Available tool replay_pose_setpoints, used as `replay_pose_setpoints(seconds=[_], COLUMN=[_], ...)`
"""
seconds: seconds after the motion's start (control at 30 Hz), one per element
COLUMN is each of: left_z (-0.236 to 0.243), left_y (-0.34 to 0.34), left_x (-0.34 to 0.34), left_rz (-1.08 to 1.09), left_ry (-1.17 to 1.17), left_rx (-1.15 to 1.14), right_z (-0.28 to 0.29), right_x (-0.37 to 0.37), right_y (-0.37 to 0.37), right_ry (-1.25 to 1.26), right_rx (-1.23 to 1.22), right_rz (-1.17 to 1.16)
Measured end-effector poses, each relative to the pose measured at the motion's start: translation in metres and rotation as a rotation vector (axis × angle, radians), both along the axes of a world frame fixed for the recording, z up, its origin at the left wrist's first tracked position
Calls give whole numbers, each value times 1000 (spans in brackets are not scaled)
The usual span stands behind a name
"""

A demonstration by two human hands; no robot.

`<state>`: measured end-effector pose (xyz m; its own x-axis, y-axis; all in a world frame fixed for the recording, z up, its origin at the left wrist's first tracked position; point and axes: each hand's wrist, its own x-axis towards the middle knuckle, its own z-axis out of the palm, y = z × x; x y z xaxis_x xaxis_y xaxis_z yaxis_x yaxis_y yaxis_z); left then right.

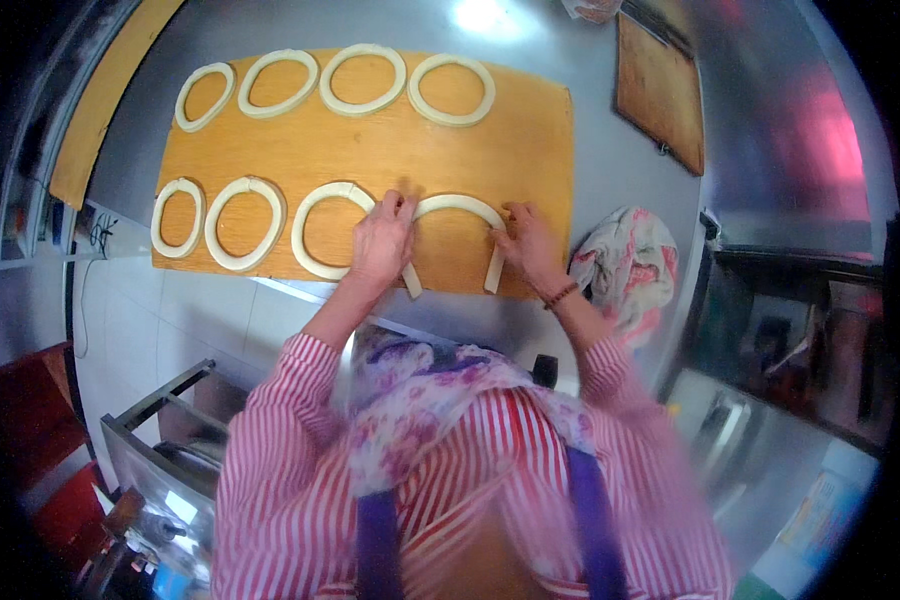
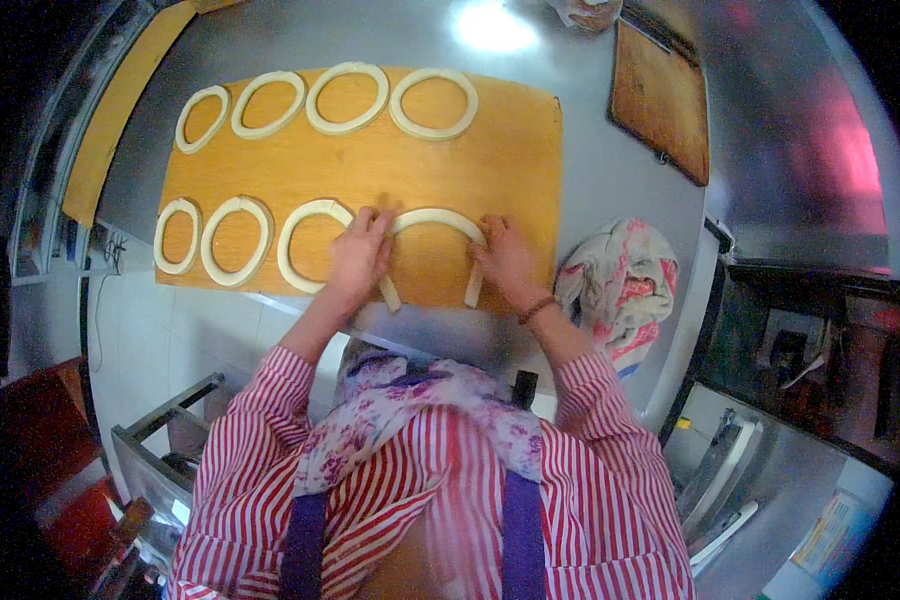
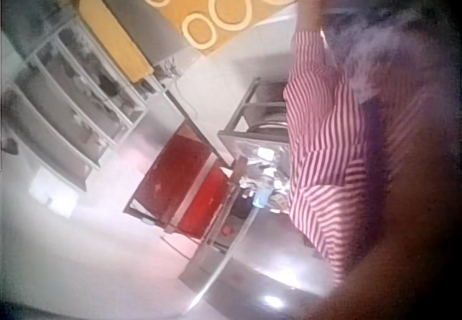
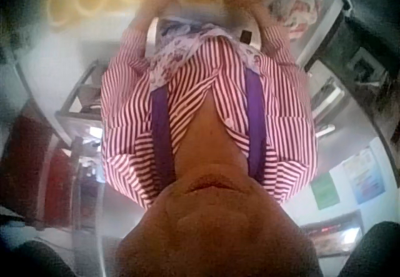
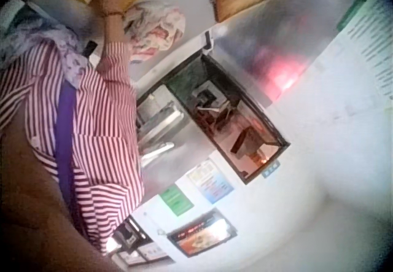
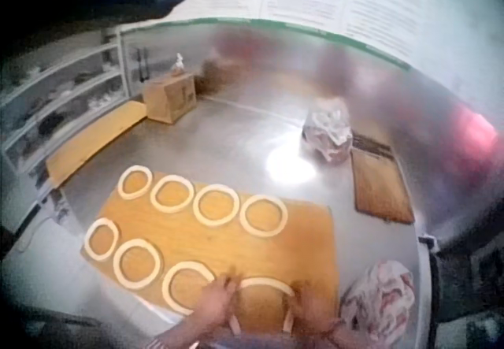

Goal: The person repeatedly picks up long strips of dough from a metal counter and shapes them into rings on a wooden board. They pinch the ends of each strip together to form a closed loop and arrange the finished rings in rows on the board.

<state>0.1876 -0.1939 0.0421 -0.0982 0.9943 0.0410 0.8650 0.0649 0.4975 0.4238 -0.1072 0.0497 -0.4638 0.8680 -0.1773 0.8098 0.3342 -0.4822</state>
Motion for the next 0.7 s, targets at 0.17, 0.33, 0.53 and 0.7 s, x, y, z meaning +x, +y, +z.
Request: replay_pose_setpoints(seconds=[0.17,0.33,0.53,0.7], left_z=[-7,-2,-23,-20], left_y=[-17,-8,-15,-22], left_x=[-21,-19,2,1], left_rz=[-616,-807,-618,-620], left_ry=[-119,104,-95,-77], left_rx=[41,-160,16,-31], right_z=[-2,-5,-12,-7], right_x=[44,29,2,15], right_y=[-20,-18,-44,-39], right_ry=[88,-30,17,149], right_rx=[39,-67,27,-57], right_rz=[562,685,596,446])
